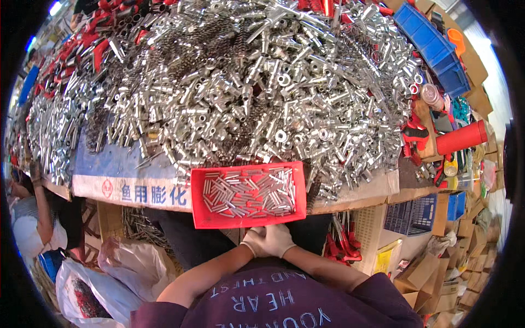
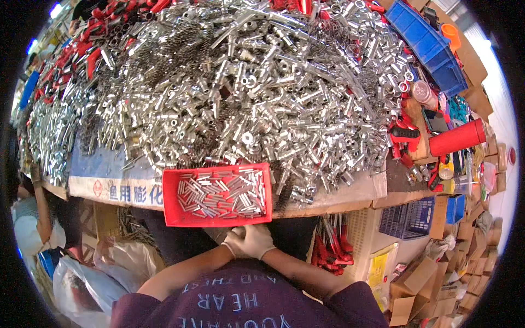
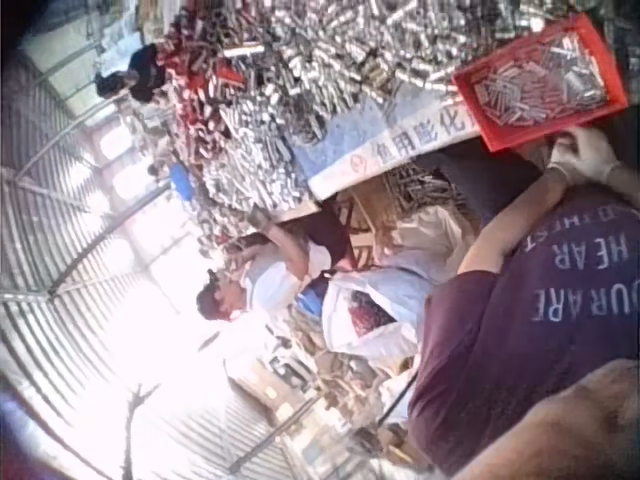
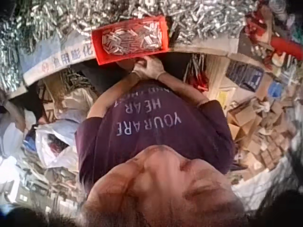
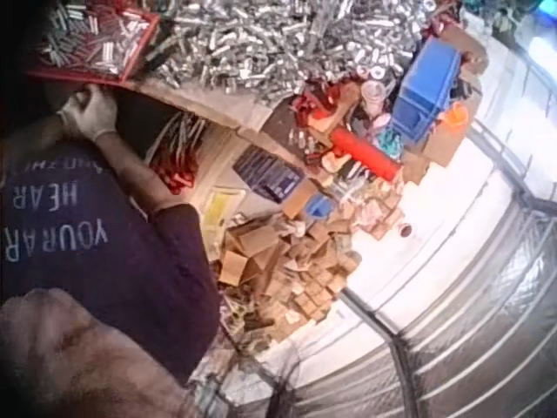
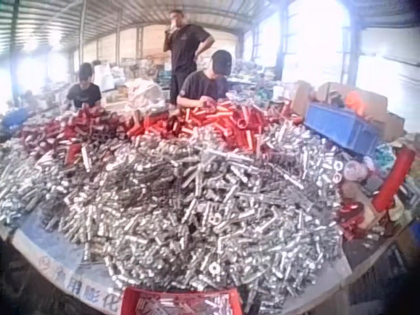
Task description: Manually assembling small silver rods and brackets into red handles at a factory workbench.
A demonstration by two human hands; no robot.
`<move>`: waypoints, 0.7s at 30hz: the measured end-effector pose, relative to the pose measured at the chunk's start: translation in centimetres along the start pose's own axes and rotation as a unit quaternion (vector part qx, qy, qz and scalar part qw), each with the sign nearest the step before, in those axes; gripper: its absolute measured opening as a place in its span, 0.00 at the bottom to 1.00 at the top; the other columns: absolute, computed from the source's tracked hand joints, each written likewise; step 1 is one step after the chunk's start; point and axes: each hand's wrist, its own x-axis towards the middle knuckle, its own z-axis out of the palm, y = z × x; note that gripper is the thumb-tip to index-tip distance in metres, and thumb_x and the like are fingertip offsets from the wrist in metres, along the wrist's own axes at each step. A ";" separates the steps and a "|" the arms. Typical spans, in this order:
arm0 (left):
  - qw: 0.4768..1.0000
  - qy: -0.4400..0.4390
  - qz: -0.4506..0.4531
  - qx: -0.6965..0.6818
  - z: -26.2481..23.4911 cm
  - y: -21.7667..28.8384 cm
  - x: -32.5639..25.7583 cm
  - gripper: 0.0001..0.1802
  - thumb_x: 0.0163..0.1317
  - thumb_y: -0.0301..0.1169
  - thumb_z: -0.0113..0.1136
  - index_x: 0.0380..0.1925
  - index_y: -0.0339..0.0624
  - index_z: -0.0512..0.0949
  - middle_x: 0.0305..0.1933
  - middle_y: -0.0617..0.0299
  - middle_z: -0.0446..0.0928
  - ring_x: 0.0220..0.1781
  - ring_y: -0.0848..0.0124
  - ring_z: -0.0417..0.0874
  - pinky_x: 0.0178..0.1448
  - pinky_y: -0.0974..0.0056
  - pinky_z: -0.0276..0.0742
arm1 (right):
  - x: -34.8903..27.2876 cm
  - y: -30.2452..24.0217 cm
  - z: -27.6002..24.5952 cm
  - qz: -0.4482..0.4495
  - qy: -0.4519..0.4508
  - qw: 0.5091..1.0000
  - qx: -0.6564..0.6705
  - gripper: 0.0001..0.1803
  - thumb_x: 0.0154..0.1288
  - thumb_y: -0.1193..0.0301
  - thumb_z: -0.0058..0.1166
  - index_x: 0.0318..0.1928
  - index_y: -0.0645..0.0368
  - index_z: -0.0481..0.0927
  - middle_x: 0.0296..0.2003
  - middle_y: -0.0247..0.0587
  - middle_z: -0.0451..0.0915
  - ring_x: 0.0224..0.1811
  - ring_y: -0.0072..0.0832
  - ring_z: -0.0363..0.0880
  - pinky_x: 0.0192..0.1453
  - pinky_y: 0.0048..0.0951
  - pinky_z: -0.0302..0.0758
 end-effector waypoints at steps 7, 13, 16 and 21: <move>0.952 -0.192 -0.240 -0.007 -4.7 -4.6 -2.0 0.32 0.61 0.55 0.53 0.62 0.53 0.73 0.68 0.53 0.71 0.70 0.59 0.69 0.78 0.48 0.52 | 2.5 2.2 3.1 -0.059 -0.110 0.992 0.016 0.30 0.67 0.45 0.47 0.60 0.52 0.78 0.63 0.50 0.75 0.68 0.47 0.69 0.73 0.51 0.61; 0.891 -0.327 -0.091 0.300 -5.1 -12.4 -6.2 0.35 0.60 0.56 0.55 0.64 0.52 0.71 0.69 0.53 0.69 0.71 0.58 0.68 0.78 0.48 0.53 | 1.7 2.8 2.0 -0.080 0.101 0.989 0.078 0.29 0.62 0.51 0.55 0.59 0.52 0.78 0.60 0.52 0.76 0.66 0.50 0.68 0.73 0.50 0.59; 0.855 -0.363 -0.034 0.370 -2.5 -15.2 -10.0 0.36 0.60 0.57 0.55 0.64 0.52 0.70 0.70 0.53 0.69 0.71 0.58 0.68 0.78 0.48 0.54 | 2.3 0.5 2.8 -0.046 0.001 0.995 0.093 0.34 0.61 0.43 0.55 0.56 0.56 0.80 0.57 0.50 0.79 0.61 0.45 0.76 0.68 0.45 0.69; 0.846 -0.414 0.006 0.335 2.4 -14.9 -6.2 0.32 0.61 0.54 0.56 0.62 0.50 0.72 0.66 0.53 0.72 0.68 0.61 0.70 0.74 0.53 0.59 | 3.4 5.1 6.1 0.023 0.094 0.993 0.070 0.28 0.64 0.46 0.52 0.42 0.61 0.84 0.34 0.59 0.84 0.37 0.55 0.84 0.46 0.50 0.79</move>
